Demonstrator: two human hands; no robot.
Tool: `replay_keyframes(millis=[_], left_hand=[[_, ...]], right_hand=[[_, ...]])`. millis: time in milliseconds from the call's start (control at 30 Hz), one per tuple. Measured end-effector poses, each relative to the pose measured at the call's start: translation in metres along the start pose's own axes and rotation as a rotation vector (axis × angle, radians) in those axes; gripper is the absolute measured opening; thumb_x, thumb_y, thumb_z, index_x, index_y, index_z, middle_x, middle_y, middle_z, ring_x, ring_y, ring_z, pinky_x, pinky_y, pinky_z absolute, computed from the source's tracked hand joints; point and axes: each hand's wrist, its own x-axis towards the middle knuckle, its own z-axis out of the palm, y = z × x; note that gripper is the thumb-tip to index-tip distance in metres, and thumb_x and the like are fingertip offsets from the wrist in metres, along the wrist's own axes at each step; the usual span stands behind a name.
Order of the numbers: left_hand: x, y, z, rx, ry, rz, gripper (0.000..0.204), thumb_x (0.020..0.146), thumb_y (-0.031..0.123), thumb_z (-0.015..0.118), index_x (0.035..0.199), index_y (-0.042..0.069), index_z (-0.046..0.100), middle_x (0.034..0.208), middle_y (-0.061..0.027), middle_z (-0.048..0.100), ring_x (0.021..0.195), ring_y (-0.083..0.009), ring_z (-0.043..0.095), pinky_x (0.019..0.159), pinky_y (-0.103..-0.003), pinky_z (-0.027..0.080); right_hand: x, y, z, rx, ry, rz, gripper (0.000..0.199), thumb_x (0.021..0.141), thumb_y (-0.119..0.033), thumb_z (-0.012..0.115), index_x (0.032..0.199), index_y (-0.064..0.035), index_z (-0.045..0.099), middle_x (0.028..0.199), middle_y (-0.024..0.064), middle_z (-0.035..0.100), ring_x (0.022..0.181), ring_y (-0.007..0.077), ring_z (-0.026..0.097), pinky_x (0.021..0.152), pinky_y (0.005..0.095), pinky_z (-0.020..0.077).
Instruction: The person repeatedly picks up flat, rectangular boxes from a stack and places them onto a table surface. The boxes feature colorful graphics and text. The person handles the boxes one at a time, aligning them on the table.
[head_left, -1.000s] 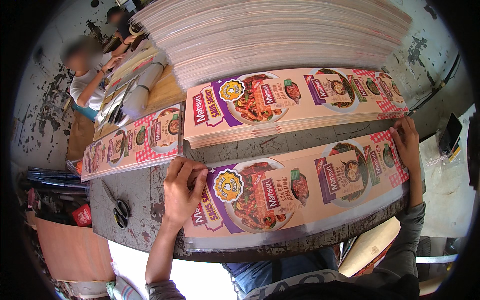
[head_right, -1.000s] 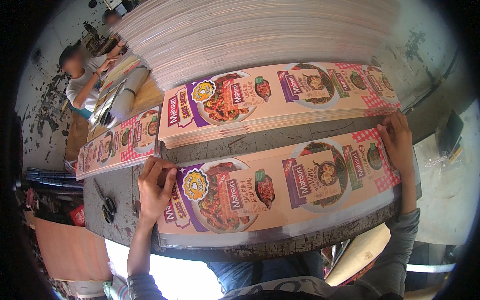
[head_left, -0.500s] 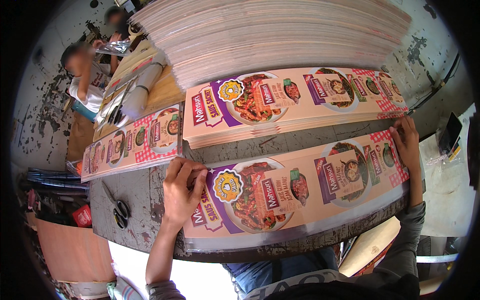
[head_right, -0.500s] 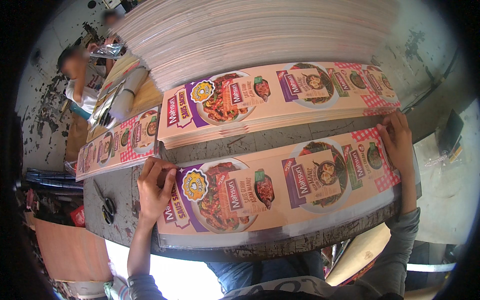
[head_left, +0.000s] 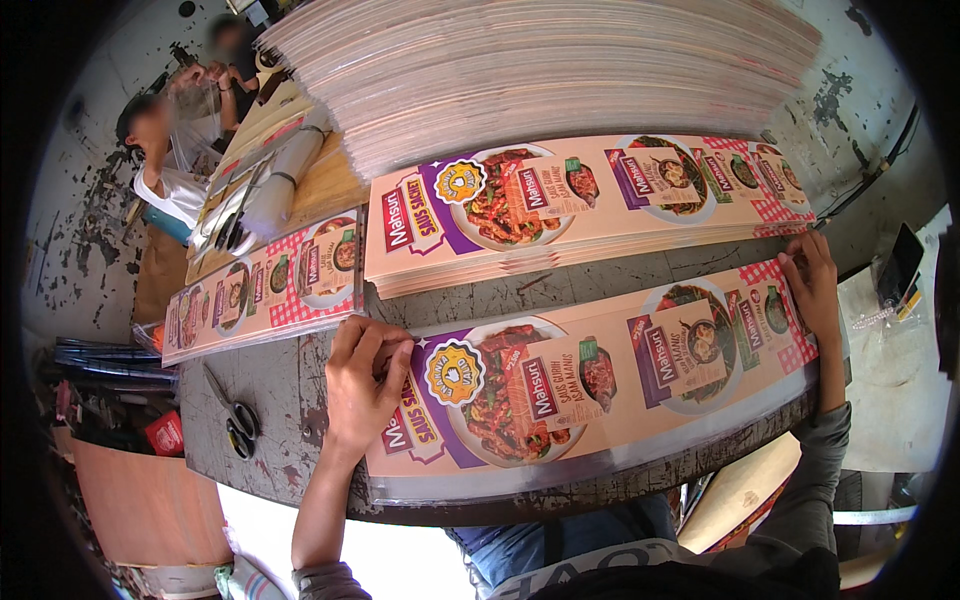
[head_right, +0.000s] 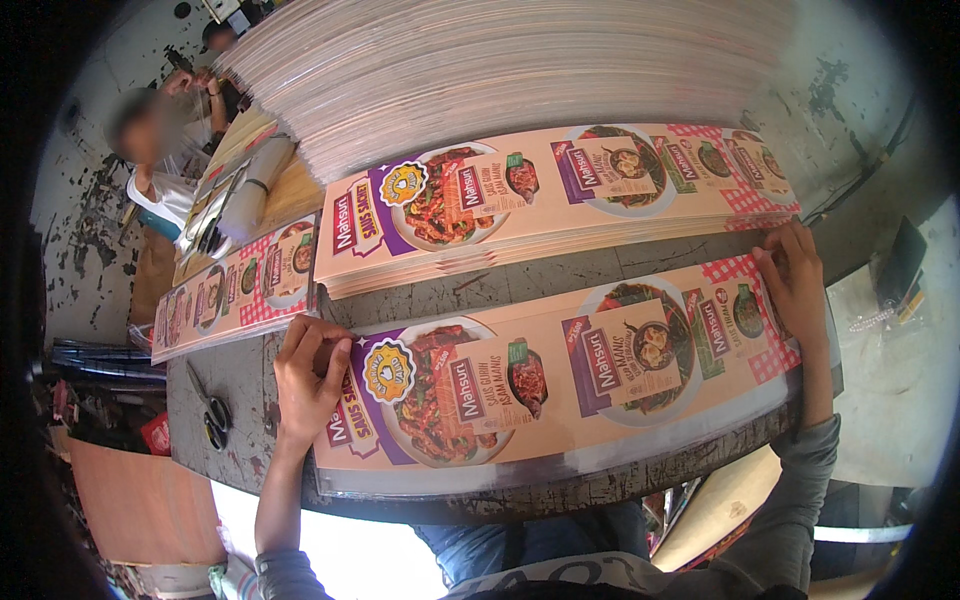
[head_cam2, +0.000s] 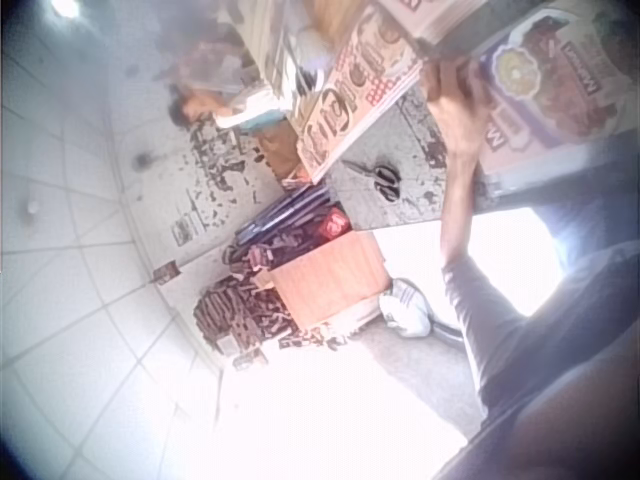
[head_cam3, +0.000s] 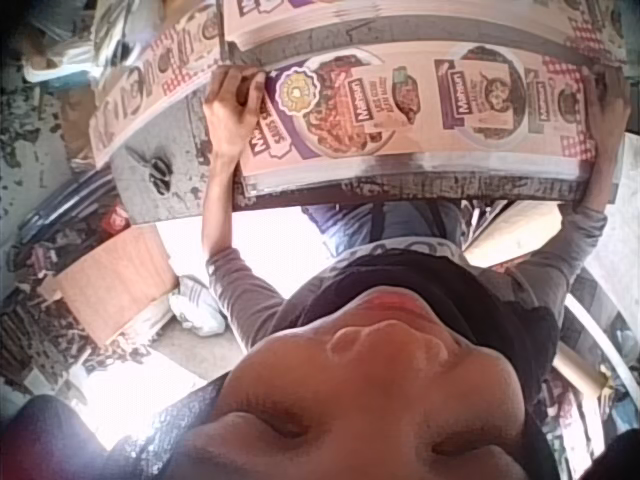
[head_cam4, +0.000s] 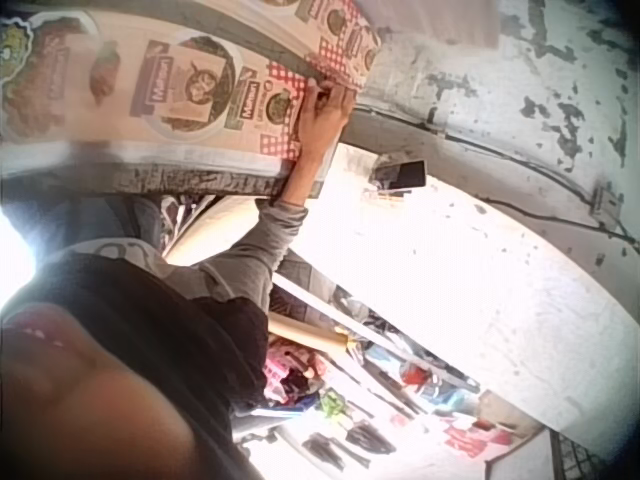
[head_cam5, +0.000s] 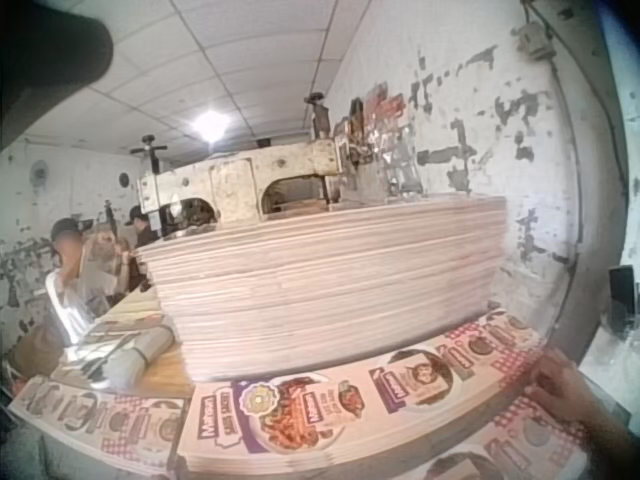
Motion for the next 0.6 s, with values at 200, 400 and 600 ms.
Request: replay_keyframes(millis=[200, 400, 600], left_hand=[[0.0, 0.0011, 0.0009, -0.006, -0.005, -0.01, 0.006, 0.079, 0.002, 0.063, 0.083, -0.002, 0.062, 0.081, -0.0107, 0.054, 0.07, -0.0225, 0.059, 0.059, -0.032, 0.05], [-0.0003, 0.0004, 0.0015, -0.012, -0.002, -0.012, 0.006, 0.078, 0.002, 0.063, 0.083, -0.002, 0.061, 0.081, -0.0109, 0.054, 0.071, -0.0231, 0.058, 0.06, -0.032, 0.049], [-0.0004, 0.0005, 0.0007, -0.012, 0.004, -0.007, 0.007, 0.078, 0.001, 0.064, 0.083, -0.002, 0.061, 0.081, -0.0109, 0.054, 0.071, -0.0232, 0.057, 0.06, -0.033, 0.048]], right_hand=[[-0.0009, -0.001, 0.0021, 0.0, 0.011, 0.0, 0.015, 0.083, -0.01, 0.059, 0.087, 0.0024, 0.052, 0.079, 0.0115, 0.048, 0.07, 0.0239, 0.049, 0.061, 0.0329, 0.0401], [-0.0013, -0.0006, 0.0009, -0.002, 0.011, 0.011, 0.015, 0.083, -0.01, 0.059, 0.087, 0.0027, 0.052, 0.079, 0.0117, 0.048, 0.071, 0.0244, 0.05, 0.062, 0.033, 0.0408], [-0.0002, -0.0006, 0.0011, -0.003, 0.023, -0.024, 0.016, 0.083, -0.01, 0.059, 0.087, 0.003, 0.052, 0.079, 0.0119, 0.048, 0.07, 0.0248, 0.05, 0.062, 0.0328, 0.0408]])
